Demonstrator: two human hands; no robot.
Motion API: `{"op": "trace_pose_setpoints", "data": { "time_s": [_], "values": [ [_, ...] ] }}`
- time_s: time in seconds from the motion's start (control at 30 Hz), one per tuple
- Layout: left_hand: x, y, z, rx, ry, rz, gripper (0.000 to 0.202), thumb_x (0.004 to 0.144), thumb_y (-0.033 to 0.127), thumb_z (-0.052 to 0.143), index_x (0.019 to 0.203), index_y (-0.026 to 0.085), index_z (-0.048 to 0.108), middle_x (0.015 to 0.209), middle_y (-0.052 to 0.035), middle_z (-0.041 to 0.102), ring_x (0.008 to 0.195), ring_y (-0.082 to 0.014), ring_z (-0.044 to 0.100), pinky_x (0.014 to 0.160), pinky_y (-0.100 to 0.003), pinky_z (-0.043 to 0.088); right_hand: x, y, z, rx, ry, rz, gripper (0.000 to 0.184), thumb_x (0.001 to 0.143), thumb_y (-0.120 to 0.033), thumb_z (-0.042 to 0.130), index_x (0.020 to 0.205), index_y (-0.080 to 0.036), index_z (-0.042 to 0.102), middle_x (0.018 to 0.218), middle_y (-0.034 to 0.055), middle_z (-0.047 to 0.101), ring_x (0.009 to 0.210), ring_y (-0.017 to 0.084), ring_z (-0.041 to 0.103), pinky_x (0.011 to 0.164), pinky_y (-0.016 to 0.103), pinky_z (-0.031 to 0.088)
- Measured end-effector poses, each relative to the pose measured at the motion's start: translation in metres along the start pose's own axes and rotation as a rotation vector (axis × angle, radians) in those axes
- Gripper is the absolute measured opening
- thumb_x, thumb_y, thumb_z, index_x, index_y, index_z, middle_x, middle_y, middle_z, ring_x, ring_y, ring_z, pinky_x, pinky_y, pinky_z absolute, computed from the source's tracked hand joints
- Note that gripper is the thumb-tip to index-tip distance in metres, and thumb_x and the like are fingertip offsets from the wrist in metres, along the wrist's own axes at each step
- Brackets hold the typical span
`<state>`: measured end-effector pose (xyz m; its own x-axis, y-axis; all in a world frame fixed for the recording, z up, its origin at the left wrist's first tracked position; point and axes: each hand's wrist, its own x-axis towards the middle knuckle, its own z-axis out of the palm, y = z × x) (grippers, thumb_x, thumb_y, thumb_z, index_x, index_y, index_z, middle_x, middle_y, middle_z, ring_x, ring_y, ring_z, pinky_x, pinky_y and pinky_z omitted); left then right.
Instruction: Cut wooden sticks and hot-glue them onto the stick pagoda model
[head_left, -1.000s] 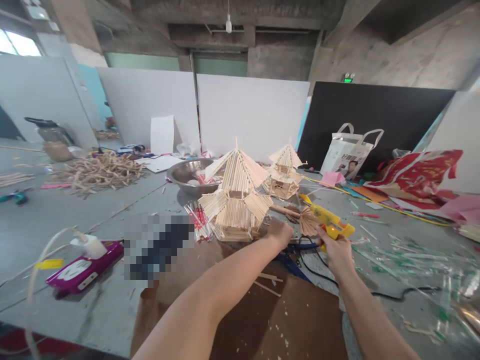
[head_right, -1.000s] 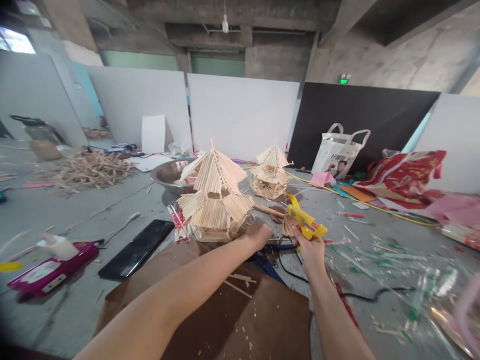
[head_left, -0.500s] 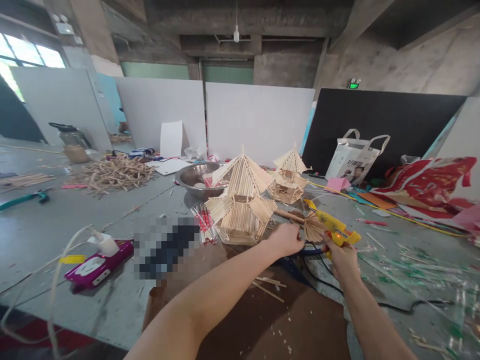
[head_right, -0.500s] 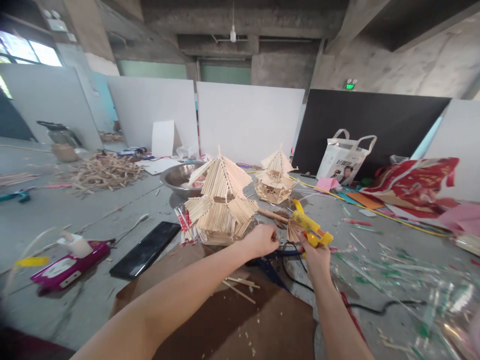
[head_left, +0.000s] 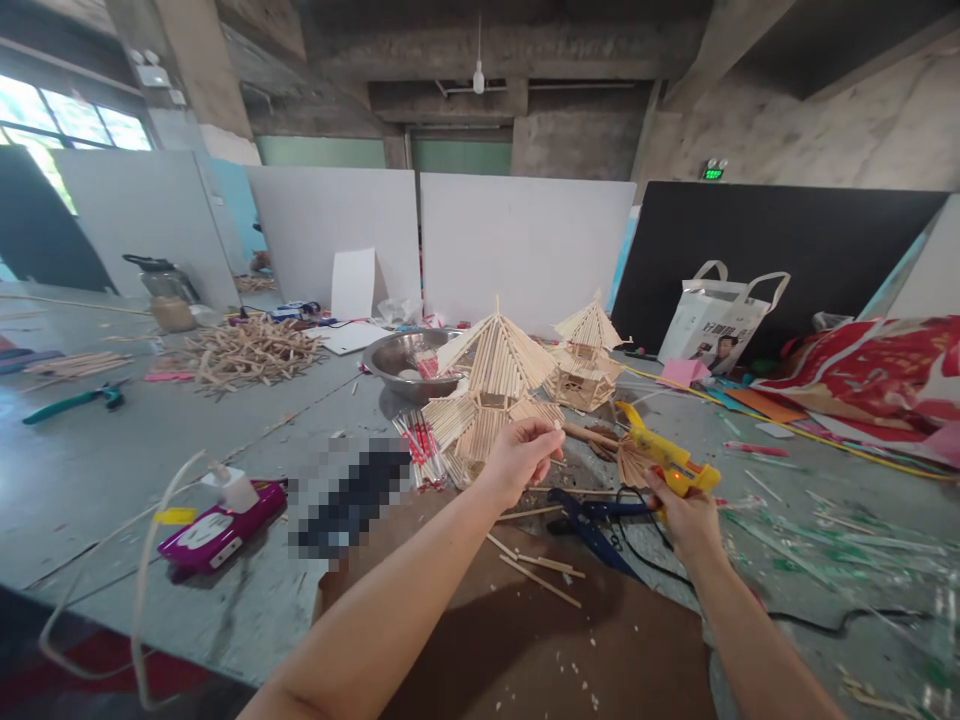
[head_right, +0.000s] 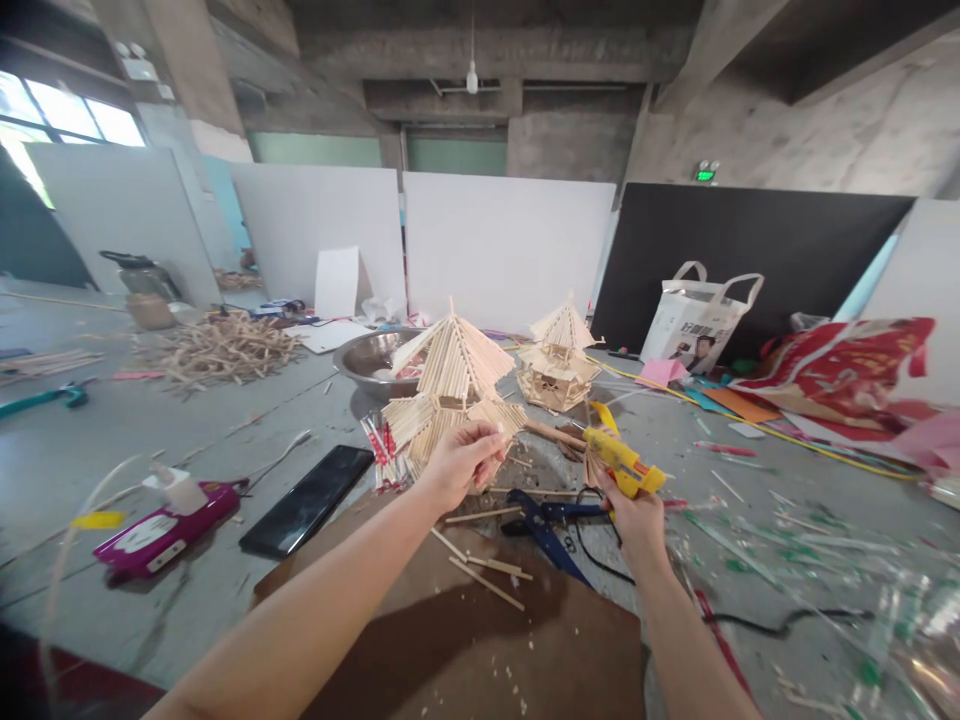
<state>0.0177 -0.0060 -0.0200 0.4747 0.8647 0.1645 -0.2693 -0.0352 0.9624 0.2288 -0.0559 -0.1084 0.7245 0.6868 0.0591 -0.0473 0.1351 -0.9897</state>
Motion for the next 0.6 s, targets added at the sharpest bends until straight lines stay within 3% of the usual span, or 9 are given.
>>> {"op": "trace_pose_setpoints", "data": {
  "time_s": [0.1,0.2,0.33,0.47,0.6],
  "values": [
    [-0.001,-0.005,-0.003,0.036,0.003,-0.017,0.021,0.061,0.032,0.057,0.062,0.014,0.047,0.049,0.0051,0.050,0.026,-0.0013,0.032,0.028,-0.017,0.019,-0.007,-0.006,0.004,0.088,-0.025,-0.017,0.033,0.045,-0.035,0.072,0.065,-0.014,0.056,0.047,-0.0051,0.054,0.037,0.005,0.042,0.038,0.019,0.033],
    [-0.003,-0.007,-0.001,0.205,-0.016,-0.052,0.019,0.062,0.032,0.055,0.062,0.014,0.048,0.049,0.0055,0.049,0.027,-0.0014,0.031,0.029,-0.017,0.020,-0.018,-0.018,0.013,0.206,-0.057,-0.047,0.029,0.048,-0.033,0.072,0.063,-0.015,0.056,0.054,-0.0026,0.059,0.037,0.005,0.043,0.039,0.019,0.034],
    [-0.003,-0.006,0.004,0.536,-0.164,-0.095,0.015,0.063,0.028,0.052,0.059,0.014,0.050,0.045,0.0062,0.044,0.033,-0.0025,0.032,0.034,-0.017,0.023,-0.033,-0.036,0.031,0.262,-0.173,-0.041,0.024,0.051,-0.030,0.071,0.063,-0.014,0.057,0.058,-0.0009,0.060,0.041,0.005,0.046,0.040,0.018,0.036],
    [-0.001,-0.002,0.005,0.798,-0.275,0.000,0.012,0.061,0.024,0.051,0.056,0.013,0.053,0.049,0.0041,0.047,0.047,-0.0059,0.040,0.044,-0.018,0.030,-0.044,-0.049,0.052,0.282,-0.282,-0.049,0.026,0.049,-0.023,0.072,0.070,-0.017,0.058,0.057,-0.0046,0.058,0.042,0.006,0.047,0.043,0.019,0.038],
    [0.001,-0.004,0.001,0.886,-0.272,0.089,0.010,0.062,0.022,0.049,0.059,0.013,0.055,0.053,0.0030,0.050,0.052,-0.0079,0.044,0.049,-0.019,0.032,-0.048,-0.051,0.065,0.280,-0.376,-0.047,0.026,0.046,-0.021,0.072,0.067,-0.015,0.058,0.053,-0.0054,0.055,0.042,0.005,0.045,0.043,0.020,0.037]
  ]
}}
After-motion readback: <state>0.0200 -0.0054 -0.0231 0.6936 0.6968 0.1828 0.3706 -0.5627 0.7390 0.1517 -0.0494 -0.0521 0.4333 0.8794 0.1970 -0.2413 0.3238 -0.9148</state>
